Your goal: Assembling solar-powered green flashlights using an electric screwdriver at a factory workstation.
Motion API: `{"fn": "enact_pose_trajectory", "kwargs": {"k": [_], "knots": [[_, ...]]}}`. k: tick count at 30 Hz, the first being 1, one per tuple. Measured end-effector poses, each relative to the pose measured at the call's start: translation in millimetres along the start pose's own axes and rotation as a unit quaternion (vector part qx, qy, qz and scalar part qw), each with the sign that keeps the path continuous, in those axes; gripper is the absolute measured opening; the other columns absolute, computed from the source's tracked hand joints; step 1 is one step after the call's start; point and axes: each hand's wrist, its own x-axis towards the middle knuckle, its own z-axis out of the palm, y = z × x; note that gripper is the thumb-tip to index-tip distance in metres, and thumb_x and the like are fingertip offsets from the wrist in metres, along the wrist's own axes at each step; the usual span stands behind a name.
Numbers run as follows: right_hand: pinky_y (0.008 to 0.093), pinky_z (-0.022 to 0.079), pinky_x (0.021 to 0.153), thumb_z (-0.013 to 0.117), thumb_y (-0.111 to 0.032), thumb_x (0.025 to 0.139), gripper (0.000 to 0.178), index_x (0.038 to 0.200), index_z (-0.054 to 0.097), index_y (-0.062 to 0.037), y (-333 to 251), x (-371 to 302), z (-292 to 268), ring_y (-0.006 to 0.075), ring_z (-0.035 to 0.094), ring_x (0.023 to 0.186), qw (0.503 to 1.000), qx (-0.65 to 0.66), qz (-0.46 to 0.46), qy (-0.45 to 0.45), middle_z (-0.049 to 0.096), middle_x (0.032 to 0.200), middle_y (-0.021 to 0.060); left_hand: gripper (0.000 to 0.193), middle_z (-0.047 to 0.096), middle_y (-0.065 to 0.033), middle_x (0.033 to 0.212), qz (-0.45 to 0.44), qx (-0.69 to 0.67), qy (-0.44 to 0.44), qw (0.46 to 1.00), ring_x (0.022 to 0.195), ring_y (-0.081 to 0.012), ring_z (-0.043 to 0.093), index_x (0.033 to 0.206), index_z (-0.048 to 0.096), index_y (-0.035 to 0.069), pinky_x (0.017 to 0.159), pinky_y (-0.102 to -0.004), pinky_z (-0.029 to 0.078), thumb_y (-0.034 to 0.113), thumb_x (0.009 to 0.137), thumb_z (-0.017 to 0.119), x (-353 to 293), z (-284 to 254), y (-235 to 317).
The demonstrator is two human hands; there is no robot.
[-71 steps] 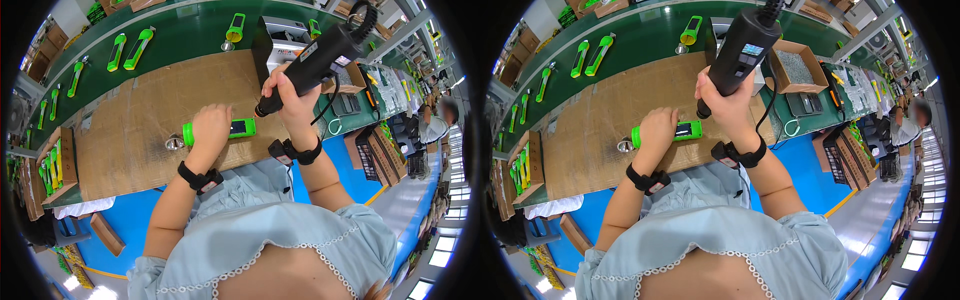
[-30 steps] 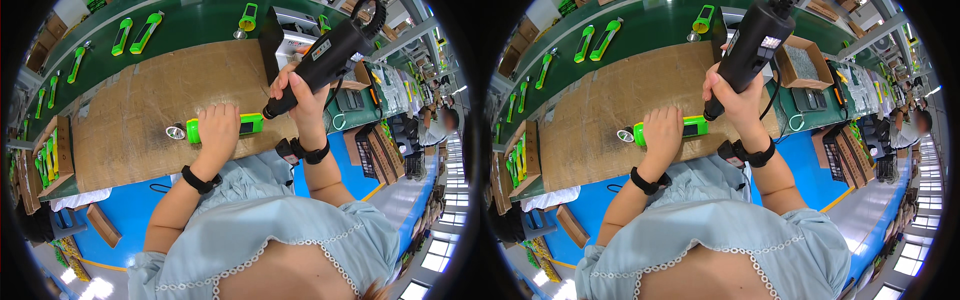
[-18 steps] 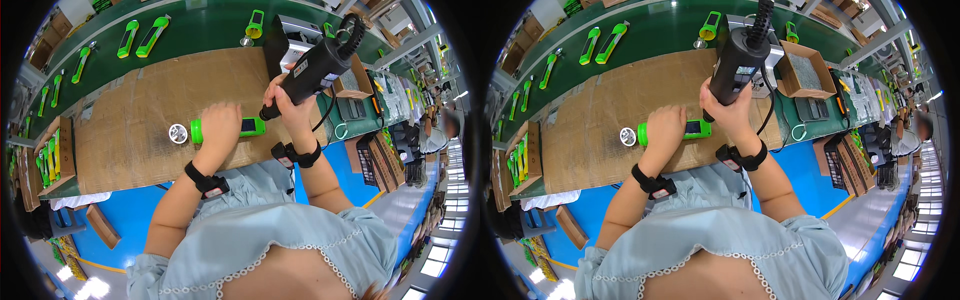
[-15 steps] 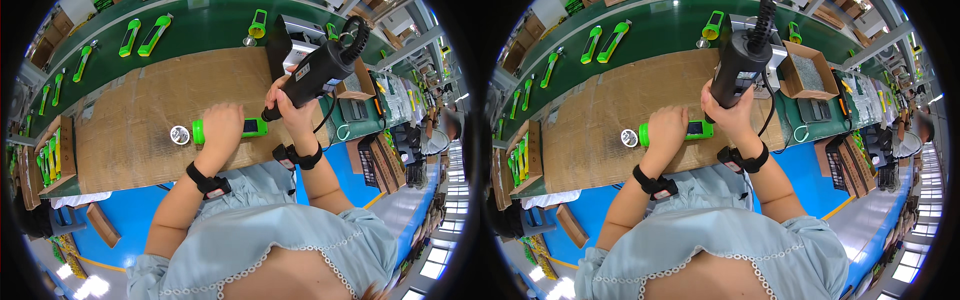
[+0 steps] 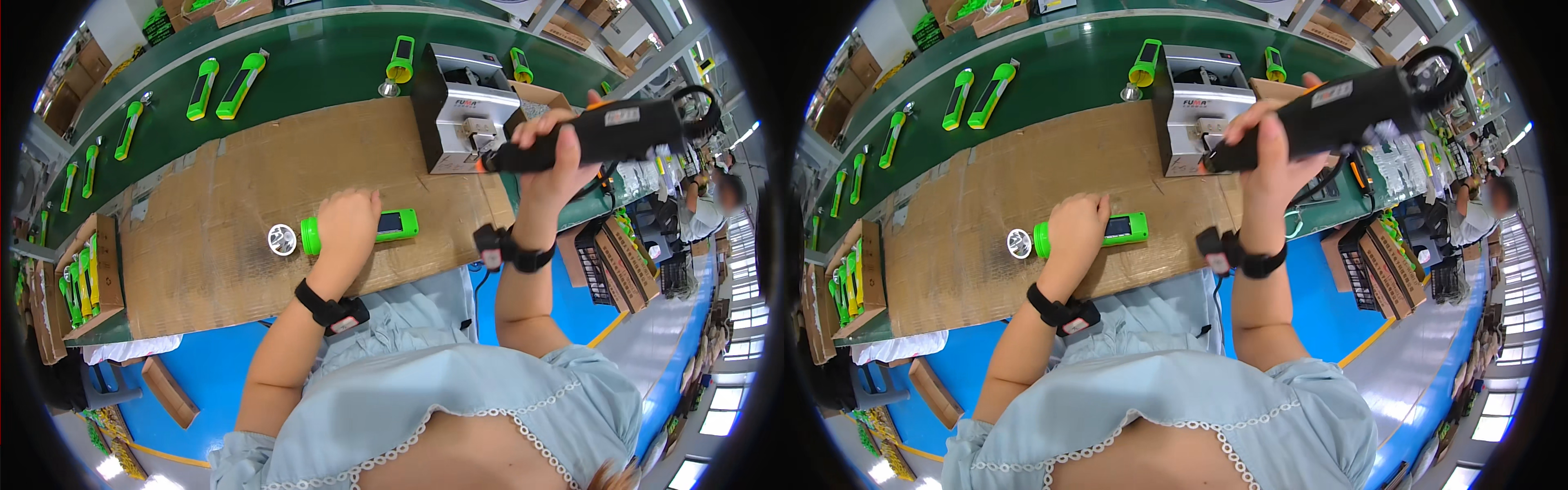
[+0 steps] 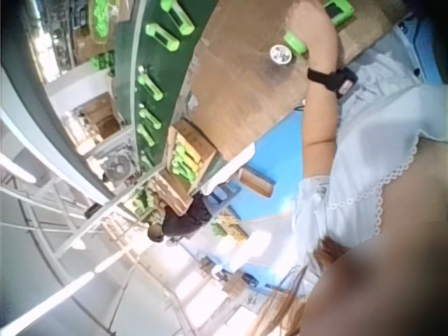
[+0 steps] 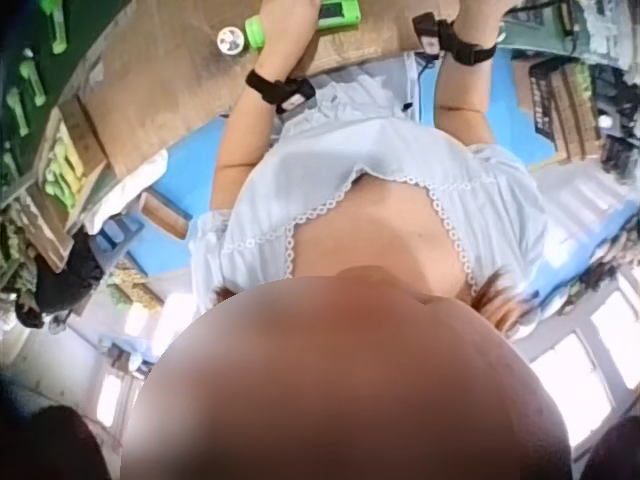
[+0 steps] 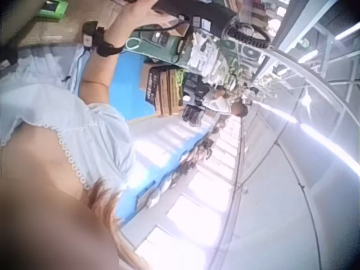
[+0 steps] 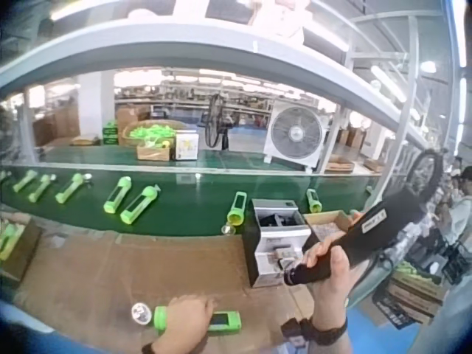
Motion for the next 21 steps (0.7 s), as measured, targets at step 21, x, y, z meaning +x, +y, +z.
{"fn": "enact_pose_trajectory", "kwargs": {"k": [21], "knots": [[0.0311, 0.046, 0.051, 0.055, -0.002, 0.085, 0.044, 0.125, 0.037, 0.0018, 30, 19, -15, 0.0185, 0.054, 0.054, 0.979, -0.168, 0.112, -0.013, 0.054, 0.067, 0.01, 0.046, 0.056, -0.0124, 0.101, 0.058, -0.138, -0.065, 0.987, 0.099, -0.0354, 0.05, 0.106, 0.058, 0.008, 0.09, -0.0428, 0.036, 0.017, 0.065, 0.077, -42, -71, -53]]}}
